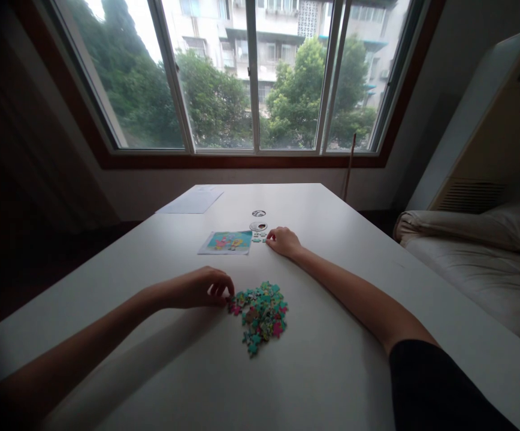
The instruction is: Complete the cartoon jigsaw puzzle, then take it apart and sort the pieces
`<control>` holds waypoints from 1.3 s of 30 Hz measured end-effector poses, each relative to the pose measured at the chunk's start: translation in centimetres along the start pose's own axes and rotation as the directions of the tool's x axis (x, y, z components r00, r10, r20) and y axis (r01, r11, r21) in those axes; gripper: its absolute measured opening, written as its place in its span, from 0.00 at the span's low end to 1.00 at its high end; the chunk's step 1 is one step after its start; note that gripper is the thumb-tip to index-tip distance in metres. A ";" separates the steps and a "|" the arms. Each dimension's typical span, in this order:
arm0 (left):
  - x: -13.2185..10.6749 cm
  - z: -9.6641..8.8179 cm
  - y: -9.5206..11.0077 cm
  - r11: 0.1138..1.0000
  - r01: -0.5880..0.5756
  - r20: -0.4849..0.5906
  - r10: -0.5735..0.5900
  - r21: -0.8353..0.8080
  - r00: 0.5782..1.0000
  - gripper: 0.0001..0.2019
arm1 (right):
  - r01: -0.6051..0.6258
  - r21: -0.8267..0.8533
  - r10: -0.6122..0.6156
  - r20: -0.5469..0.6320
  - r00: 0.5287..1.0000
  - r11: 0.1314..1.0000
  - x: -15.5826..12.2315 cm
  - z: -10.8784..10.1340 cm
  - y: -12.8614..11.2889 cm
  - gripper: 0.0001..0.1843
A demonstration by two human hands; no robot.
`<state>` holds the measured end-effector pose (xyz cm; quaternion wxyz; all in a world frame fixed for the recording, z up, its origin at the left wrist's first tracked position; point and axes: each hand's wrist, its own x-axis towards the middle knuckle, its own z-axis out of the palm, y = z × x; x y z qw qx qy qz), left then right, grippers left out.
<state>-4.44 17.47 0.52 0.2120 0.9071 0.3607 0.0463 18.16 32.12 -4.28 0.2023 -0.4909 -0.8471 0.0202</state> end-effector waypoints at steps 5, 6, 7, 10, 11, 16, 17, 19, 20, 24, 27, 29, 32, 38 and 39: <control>-0.1 0.1 -0.2 0.999 -0.040 -0.034 0.040 -0.007 0.999 0.08 | 0.007 0.000 -0.007 0.009 1.000 1.000 0.3 0.0 -0.1 0.10; -0.1 0.2 -0.3 0.999 -0.045 -0.038 0.045 -0.009 0.998 0.08 | 0.011 0.002 -0.011 0.008 1.000 1.000 0.4 0.0 -0.1 0.10; -0.1 0.2 -0.3 0.999 -0.050 -0.040 0.049 -0.010 0.998 0.08 | 0.017 0.006 -0.017 0.007 1.000 1.000 0.4 0.0 -0.1 0.10; -0.2 0.3 -0.4 0.998 -0.056 -0.042 0.056 -0.010 0.998 0.08 | 0.045 0.024 -0.045 -0.001 0.999 0.999 0.1 -0.3 -0.2 0.12; -0.2 0.3 -0.5 0.998 -0.058 -0.041 0.058 -0.011 0.998 0.08 | 0.061 0.034 -0.060 -0.003 0.998 0.998 -0.1 -0.5 -0.2 0.12; -0.3 0.1 -0.4 0.998 -0.063 -0.032 0.062 -0.007 0.998 0.07 | 0.180 0.099 -0.182 0.009 0.983 0.979 -2.7 -2.3 -0.7 0.11; -0.3 0.1 -0.4 0.998 -0.061 -0.035 0.061 -0.009 0.998 0.07 | 0.230 0.132 -0.234 0.015 0.972 0.964 -3.5 -2.7 -0.8 0.10; -0.2 0.1 -0.4 0.998 -0.056 -0.043 0.056 -0.014 0.998 0.06 | 0.317 0.199 -0.329 0.035 0.944 0.928 -5.2 -3.3 -0.9 0.10; -0.2 0.2 -0.4 0.999 -0.052 -0.047 0.051 -0.015 0.998 0.06 | 0.347 0.227 -0.365 0.044 0.930 0.910 -6.1 -3.5 -0.9 0.10; -0.1 0.5 -0.8 0.999 -0.024 -0.038 0.023 -0.026 0.999 0.06 | 0.379 0.308 -0.404 0.019 0.915 0.873 -9.2 -3.2 -1.4 0.09; 0.1 0.7 -1.1 0.998 -0.007 -0.011 0.007 -0.059 1.000 0.07 | 0.365 0.332 -0.378 -0.029 0.926 0.870 -10.3 -2.6 -1.8 0.07; 0.2 0.8 -1.4 0.997 0.014 -0.002 -0.014 -0.075 1.000 0.07 | 0.356 0.331 -0.367 -0.032 0.930 0.874 -10.6 -2.3 -1.9 0.07; 0.4 0.7 -1.5 0.996 0.039 -0.003 -0.039 -0.083 0.999 0.07 | 0.363 0.323 -0.373 -0.032 0.927 0.874 -10.6 -2.2 -2.0 0.07; 1.1 0.9 -1.8 0.973 0.058 0.010 -0.057 -0.222 0.998 0.03 | 0.408 0.348 -0.433 -0.005 0.901 0.844 -11.2 -2.6 -3.0 0.08; 1.3 1.1 -1.9 0.965 0.068 -0.013 -0.073 -0.253 0.997 0.03 | 0.415 0.358 -0.445 0.002 0.896 0.837 -11.3 -2.7 -3.2 0.09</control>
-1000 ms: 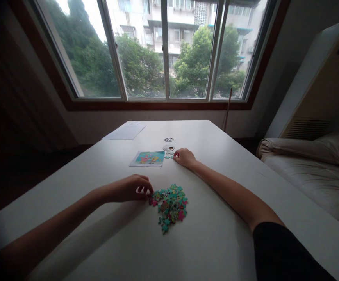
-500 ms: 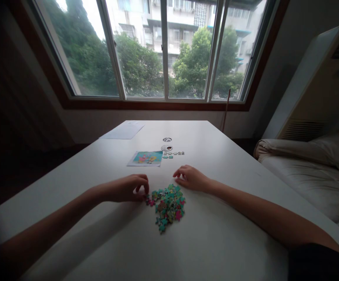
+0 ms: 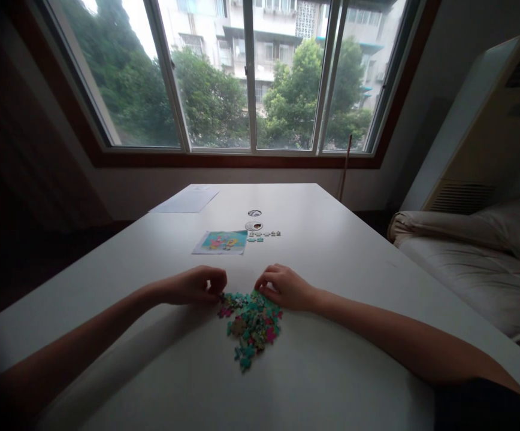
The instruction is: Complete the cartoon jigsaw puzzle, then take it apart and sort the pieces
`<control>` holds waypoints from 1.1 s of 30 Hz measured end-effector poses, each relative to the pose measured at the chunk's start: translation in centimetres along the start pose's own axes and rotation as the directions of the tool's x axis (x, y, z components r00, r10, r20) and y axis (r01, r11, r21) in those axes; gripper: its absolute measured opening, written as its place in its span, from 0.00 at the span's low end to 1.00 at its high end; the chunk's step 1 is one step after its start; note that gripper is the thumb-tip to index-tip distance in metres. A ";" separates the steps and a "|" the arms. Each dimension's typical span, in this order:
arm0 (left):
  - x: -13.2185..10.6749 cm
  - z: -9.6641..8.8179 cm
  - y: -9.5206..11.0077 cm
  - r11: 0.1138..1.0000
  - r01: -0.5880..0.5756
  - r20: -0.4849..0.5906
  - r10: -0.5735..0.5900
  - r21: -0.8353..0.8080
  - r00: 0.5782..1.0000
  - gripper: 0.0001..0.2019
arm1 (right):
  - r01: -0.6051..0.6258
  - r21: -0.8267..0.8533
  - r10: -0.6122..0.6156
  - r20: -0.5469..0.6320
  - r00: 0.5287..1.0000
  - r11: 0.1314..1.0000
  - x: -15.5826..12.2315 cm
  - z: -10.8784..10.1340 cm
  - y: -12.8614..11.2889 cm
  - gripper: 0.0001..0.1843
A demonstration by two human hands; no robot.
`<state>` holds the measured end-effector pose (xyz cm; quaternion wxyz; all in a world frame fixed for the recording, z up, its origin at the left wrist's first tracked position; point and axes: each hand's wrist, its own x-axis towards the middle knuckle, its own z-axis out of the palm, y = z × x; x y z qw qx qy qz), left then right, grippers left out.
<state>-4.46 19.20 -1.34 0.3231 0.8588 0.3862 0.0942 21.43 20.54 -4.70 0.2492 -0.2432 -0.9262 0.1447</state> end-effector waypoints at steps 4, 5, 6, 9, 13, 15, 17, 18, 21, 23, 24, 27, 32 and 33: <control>0.8 0.5 -0.5 0.979 0.016 -0.155 -0.049 -0.205 0.987 0.04 | 0.031 0.029 -0.032 0.017 0.999 0.999 0.0 0.0 -0.7 0.09; 1.1 0.7 -0.5 0.962 0.012 -0.191 -0.066 -0.274 0.979 0.05 | 0.033 0.032 -0.034 0.017 0.999 0.999 0.0 0.0 -0.8 0.09; 1.3 0.8 -0.6 0.938 0.012 -0.218 -0.092 -0.345 0.972 0.07 | 0.036 0.035 -0.037 0.016 0.999 0.999 0.0 0.0 -0.8 0.09; 2.0 1.4 -0.3 0.840 0.019 -0.270 -0.195 -0.542 0.943 0.09 | 0.061 0.057 -0.063 0.026 0.998 0.997 -0.1 -0.1 -0.8 0.08; 2.6 2.7 0.4 0.743 -0.032 -0.331 -0.259 -0.668 0.907 0.10 | 0.081 0.081 -0.084 0.024 0.996 0.993 -0.1 0.0 -0.8 0.07; 2.9 3.3 0.7 0.729 -0.070 -0.363 -0.253 -0.681 0.897 0.11 | 0.021 0.065 -0.017 -0.066 0.998 0.998 0.0 0.1 -0.7 0.07; 3.3 4.0 0.9 0.721 -0.106 -0.395 -0.246 -0.685 0.885 0.12 | -0.049 0.047 0.056 -0.174 0.983 0.998 0.1 0.3 -0.5 0.07; 3.5 4.2 1.0 0.715 -0.120 -0.410 -0.247 -0.689 0.878 0.13 | -0.071 0.038 0.077 -0.214 0.974 0.997 0.1 0.3 -0.4 0.07; 3.8 4.6 1.1 0.693 -0.141 -0.435 -0.269 -0.707 0.859 0.13 | -0.087 0.010 0.087 -0.286 0.954 0.996 0.3 0.4 -0.2 0.08; 3.9 4.7 1.3 0.680 -0.140 -0.432 -0.281 -0.720 0.857 0.13 | -0.079 -0.014 0.071 -0.311 0.948 0.997 0.4 0.4 0.0 0.08; 3.9 4.7 1.3 0.674 -0.140 -0.428 -0.282 -0.725 0.859 0.13 | -0.070 -0.030 0.057 -0.318 0.946 0.997 0.4 0.4 0.1 0.09; 3.8 4.7 1.5 0.666 -0.142 -0.418 -0.275 -0.733 0.866 0.13 | -0.031 -0.097 -0.002 -0.320 0.947 0.995 0.5 0.4 0.2 0.08; 3.8 4.7 1.6 0.654 -0.158 -0.405 -0.246 -0.740 0.880 0.12 | 0.027 -0.217 -0.088 -0.276 0.957 0.976 0.3 0.3 0.0 0.09; 3.8 4.7 1.6 0.655 -0.160 -0.401 -0.235 -0.738 0.885 0.12 | 0.034 -0.231 -0.097 -0.270 0.958 0.972 0.3 0.2 -0.1 0.08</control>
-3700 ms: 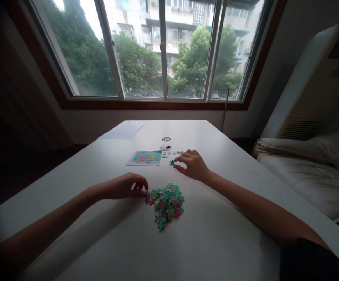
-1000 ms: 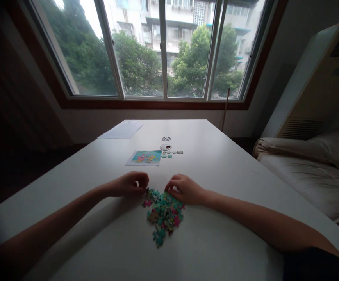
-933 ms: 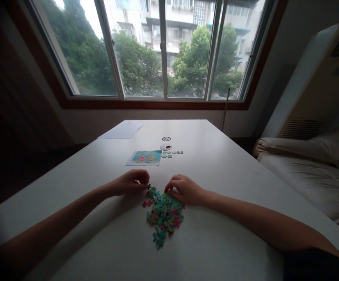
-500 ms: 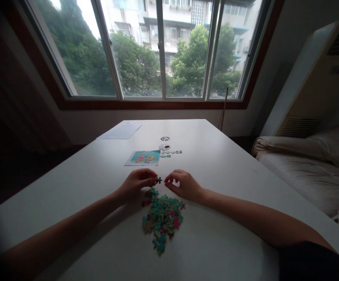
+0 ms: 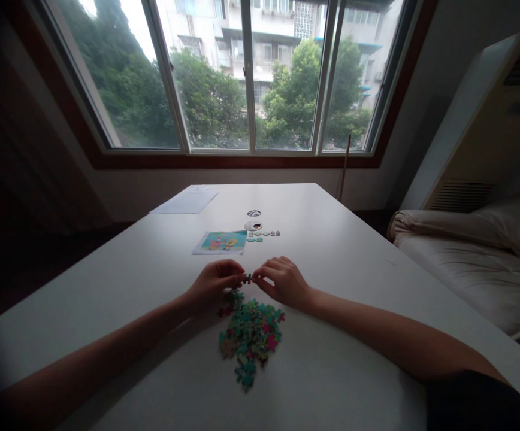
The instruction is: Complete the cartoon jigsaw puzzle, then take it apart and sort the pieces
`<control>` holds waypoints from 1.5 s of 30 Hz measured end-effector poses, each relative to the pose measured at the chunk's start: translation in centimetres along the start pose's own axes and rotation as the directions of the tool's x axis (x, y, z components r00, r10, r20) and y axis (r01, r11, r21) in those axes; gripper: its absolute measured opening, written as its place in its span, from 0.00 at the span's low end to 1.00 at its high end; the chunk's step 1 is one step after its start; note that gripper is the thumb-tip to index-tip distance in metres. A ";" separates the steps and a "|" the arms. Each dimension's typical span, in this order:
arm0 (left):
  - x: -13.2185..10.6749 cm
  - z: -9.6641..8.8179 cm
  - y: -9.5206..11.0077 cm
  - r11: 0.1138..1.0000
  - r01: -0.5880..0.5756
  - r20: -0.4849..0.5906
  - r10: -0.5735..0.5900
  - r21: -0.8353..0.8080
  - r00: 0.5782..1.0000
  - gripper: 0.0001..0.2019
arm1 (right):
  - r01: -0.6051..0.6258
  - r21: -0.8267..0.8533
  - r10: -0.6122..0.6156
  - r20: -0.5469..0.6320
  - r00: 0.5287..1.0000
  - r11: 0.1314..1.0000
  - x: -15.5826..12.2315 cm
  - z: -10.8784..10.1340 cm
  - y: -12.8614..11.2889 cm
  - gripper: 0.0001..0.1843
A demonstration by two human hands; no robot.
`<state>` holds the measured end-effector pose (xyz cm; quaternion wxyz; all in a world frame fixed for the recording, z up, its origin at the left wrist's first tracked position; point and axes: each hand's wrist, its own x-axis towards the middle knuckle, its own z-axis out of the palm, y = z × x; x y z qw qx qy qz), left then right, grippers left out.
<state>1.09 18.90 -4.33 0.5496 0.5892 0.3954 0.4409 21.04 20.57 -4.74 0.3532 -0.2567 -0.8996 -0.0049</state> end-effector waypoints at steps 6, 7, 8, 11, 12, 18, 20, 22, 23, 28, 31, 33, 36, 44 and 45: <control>0.1 -0.2 0.0 0.999 -0.019 0.029 0.018 0.048 0.999 0.13 | 0.046 -0.059 -0.047 -0.024 0.999 0.997 0.2 -0.5 0.1 0.07; 0.1 -0.3 -0.1 0.997 -0.020 0.024 0.018 0.071 1.000 0.13 | 0.041 -0.069 -0.045 -0.049 0.998 0.997 0.3 -0.7 0.4 0.07; 0.1 -0.4 -0.2 0.994 -0.024 0.020 0.022 0.105 1.000 0.13 | 0.030 -0.078 -0.036 -0.086 0.996 0.997 0.5 -0.9 0.8 0.06; 0.0 -0.7 -0.3 0.965 -0.063 0.029 0.057 0.254 0.998 0.11 | -0.030 -0.098 0.009 -0.208 0.978 0.995 1.0 -1.7 2.3 0.05; -0.1 -0.8 -0.4 0.951 -0.076 0.042 0.067 0.299 0.997 0.10 | -0.048 -0.105 0.022 -0.237 0.971 0.993 1.1 -2.0 2.8 0.05; -0.8 -0.7 -0.2 0.923 -0.084 0.116 0.043 0.376 0.992 0.10 | -0.060 -0.145 0.017 -0.281 0.960 0.988 1.4 -2.7 4.6 0.06; -0.9 -0.8 0.1 0.927 -0.083 0.147 0.030 0.366 0.989 0.10 | -0.043 -0.148 0.000 -0.279 0.960 0.988 1.3 -2.6 4.6 0.05; -0.9 -1.2 0.8 0.926 -0.090 0.176 0.026 0.368 0.984 0.10 | -0.030 -0.148 -0.011 -0.274 0.962 0.988 1.3 -2.6 4.6 0.05; -0.9 -1.6 1.2 0.919 -0.096 0.193 0.022 0.383 0.981 0.10 | -0.029 -0.147 -0.012 -0.268 0.963 0.989 1.3 -2.6 4.5 0.05; -1.1 -3.4 4.2 0.719 -0.143 0.307 -0.102 0.681 0.946 0.10 | -0.116 -0.085 0.101 -0.164 0.981 0.990 1.2 -1.9 4.2 0.06; -1.5 -3.9 5.0 0.542 -0.175 0.301 -0.154 0.822 0.941 0.10 | -0.206 -0.006 0.206 -0.026 0.978 0.978 1.3 -0.7 4.6 0.06; -1.7 -4.0 5.0 0.487 -0.167 0.297 -0.202 0.857 0.933 0.11 | -0.255 0.041 0.254 0.028 0.967 0.966 1.7 0.3 5.2 0.05; -1.9 -4.0 4.7 0.450 -0.155 0.310 -0.295 0.879 0.904 0.16 | -0.298 0.090 0.294 0.055 0.954 0.950 2.8 1.7 6.1 0.05; -2.1 -4.2 4.7 0.434 -0.174 0.347 -0.358 0.884 0.867 0.14 | -0.262 0.116 0.246 0.134 0.960 0.958 5.0 4.0 6.6 0.04; -2.1 -4.3 4.7 0.437 -0.175 0.350 -0.361 0.882 0.864 0.14 | -0.259 0.112 0.244 0.135 0.960 0.959 5.1 4.2 6.6 0.04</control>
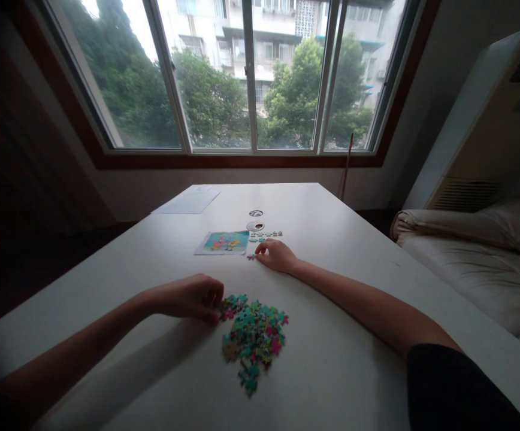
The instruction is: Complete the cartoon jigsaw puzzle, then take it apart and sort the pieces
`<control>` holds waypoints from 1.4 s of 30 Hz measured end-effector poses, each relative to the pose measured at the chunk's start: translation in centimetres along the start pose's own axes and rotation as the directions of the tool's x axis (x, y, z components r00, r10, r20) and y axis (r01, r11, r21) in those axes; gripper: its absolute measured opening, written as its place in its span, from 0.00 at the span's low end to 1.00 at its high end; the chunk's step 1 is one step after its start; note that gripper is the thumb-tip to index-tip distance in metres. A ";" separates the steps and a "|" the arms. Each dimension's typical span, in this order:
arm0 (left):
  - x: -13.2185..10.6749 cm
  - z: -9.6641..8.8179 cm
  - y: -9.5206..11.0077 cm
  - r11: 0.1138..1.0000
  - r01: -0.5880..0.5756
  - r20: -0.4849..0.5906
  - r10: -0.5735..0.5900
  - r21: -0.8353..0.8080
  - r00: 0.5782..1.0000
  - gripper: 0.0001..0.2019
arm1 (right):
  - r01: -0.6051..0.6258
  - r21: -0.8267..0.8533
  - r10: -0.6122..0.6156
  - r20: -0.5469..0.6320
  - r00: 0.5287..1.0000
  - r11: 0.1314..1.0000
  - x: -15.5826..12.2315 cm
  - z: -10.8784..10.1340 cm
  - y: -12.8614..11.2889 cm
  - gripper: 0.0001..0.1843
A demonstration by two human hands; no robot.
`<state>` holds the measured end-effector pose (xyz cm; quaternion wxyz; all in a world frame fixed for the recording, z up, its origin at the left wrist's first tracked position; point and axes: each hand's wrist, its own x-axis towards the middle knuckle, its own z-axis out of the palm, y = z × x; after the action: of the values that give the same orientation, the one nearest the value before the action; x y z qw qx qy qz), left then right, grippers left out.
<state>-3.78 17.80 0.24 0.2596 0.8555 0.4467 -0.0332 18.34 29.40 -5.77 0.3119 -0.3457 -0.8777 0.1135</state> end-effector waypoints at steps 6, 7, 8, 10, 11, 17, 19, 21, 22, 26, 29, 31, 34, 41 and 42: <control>-0.2 -0.1 0.3 1.000 0.025 0.017 -0.025 0.007 1.000 0.15 | -0.027 -0.013 0.027 0.000 1.000 1.000 0.2 0.8 -0.2 0.07; -0.2 -0.1 0.5 0.999 0.037 0.009 -0.037 0.014 0.999 0.17 | -0.035 -0.015 0.035 0.009 0.999 0.999 0.3 0.9 -0.2 0.08; -0.2 -0.1 0.6 0.999 0.049 -0.004 -0.048 0.020 0.999 0.18 | -0.044 -0.019 0.044 0.014 0.999 0.999 0.4 0.9 -0.3 0.08; -0.2 0.1 0.9 0.997 0.065 -0.034 -0.064 0.031 0.997 0.21 | -0.057 -0.027 0.057 0.017 0.998 0.998 0.5 1.0 -0.4 0.08; -0.1 0.2 0.9 0.997 0.068 -0.048 -0.066 0.035 0.997 0.21 | -0.062 -0.031 0.062 0.015 0.998 0.998 0.5 1.0 -0.4 0.07; 0.2 0.4 0.2 0.999 0.050 -0.019 -0.050 0.007 0.999 0.19 | -0.066 -0.048 0.067 0.015 0.998 0.997 0.3 1.0 -0.4 0.08; 0.2 0.3 0.0 0.999 0.029 0.012 -0.029 -0.013 1.000 0.18 | -0.066 -0.048 0.067 0.016 0.998 0.997 0.3 1.0 -0.4 0.08; 0.0 0.0 -0.1 0.999 0.016 0.038 -0.015 -0.032 0.999 0.17 | -0.067 -0.049 0.068 0.019 0.998 0.997 0.3 0.9 -0.4 0.08; 0.0 -0.1 -0.1 0.999 0.014 0.049 -0.012 -0.041 0.999 0.17 | -0.068 -0.051 0.069 0.021 0.997 0.996 0.3 0.9 -0.4 0.08; -0.4 -0.5 0.0 0.999 0.009 0.086 -0.005 -0.042 0.996 0.18 | -0.074 -0.070 0.075 0.019 0.997 0.995 0.2 0.8 -0.5 0.08; -0.6 -0.6 0.3 1.000 0.001 0.091 0.001 -0.016 0.996 0.17 | -0.075 -0.091 0.075 0.005 0.997 0.993 0.1 0.8 -0.7 0.08; -0.6 -0.5 0.5 1.000 -0.004 0.076 0.004 0.002 0.997 0.15 | -0.072 -0.094 0.073 0.004 0.997 0.993 0.1 0.7 -0.7 0.07; -0.6 -0.4 0.8 1.000 -0.009 0.068 0.008 0.004 0.998 0.12 | -0.062 -0.085 0.062 0.007 0.998 0.994 0.1 0.7 -0.7 0.07; -0.6 -0.4 0.8 1.000 -0.007 0.092 0.008 -0.013 0.996 0.10 | -0.051 -0.060 0.051 0.007 0.999 0.997 0.0 0.5 -0.7 0.06; -0.6 -0.5 0.8 1.000 -0.005 0.096 0.006 -0.014 0.995 0.10 | -0.052 -0.058 0.053 0.007 0.999 0.997 0.0 0.5 -0.7 0.06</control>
<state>-3.63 17.20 1.13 0.2866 0.8524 0.4316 -0.0705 17.64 28.87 -5.86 0.2950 -0.3771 -0.8724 0.0977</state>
